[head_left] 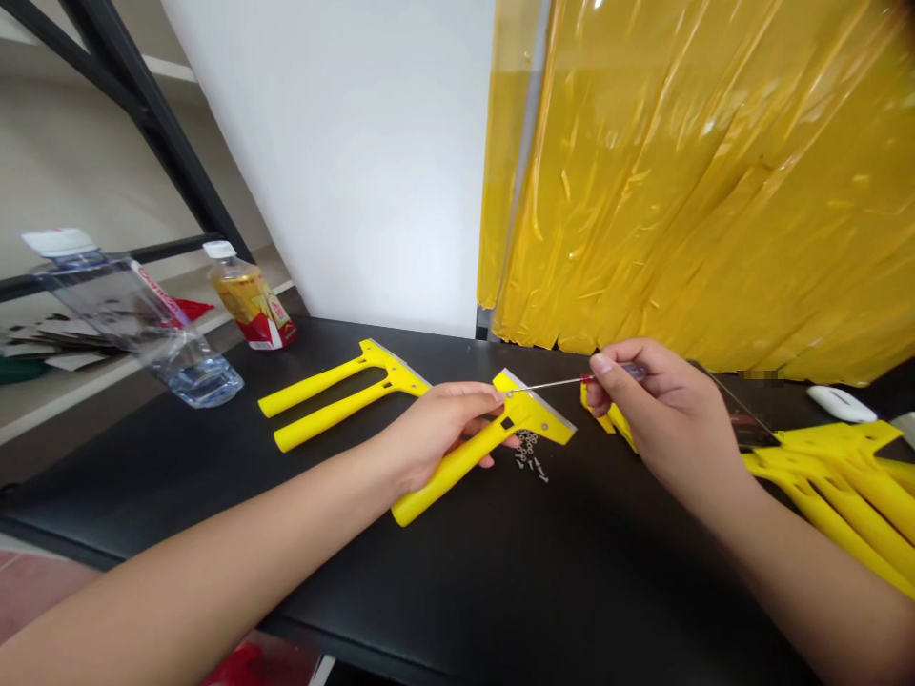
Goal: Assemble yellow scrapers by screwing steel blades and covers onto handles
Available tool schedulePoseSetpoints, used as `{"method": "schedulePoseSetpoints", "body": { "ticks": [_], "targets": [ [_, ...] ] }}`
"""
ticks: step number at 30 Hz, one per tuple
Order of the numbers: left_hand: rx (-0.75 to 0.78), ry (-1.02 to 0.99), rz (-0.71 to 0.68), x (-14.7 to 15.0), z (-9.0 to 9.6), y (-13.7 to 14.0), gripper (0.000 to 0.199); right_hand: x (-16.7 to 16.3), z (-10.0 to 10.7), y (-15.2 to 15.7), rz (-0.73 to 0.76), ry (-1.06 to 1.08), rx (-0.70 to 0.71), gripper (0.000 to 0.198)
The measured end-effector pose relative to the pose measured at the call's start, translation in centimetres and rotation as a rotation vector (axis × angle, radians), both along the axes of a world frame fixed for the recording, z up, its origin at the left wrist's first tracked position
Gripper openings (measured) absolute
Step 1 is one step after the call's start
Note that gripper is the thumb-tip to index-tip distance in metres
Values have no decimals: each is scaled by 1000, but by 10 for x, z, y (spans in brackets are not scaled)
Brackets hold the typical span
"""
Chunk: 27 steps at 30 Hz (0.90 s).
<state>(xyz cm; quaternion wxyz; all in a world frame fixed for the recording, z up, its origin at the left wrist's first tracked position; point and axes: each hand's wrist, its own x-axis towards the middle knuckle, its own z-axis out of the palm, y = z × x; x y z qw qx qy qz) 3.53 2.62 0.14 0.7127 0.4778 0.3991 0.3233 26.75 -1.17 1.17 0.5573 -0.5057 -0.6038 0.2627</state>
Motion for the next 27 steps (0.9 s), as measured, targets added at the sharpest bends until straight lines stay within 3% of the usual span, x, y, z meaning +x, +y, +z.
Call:
{"method": "schedulePoseSetpoints", "body": {
  "ticks": [27],
  "targets": [
    [-96,-78,-55,-1,1,2,15,1,0,0,9,6,-7,25]
  ]
}}
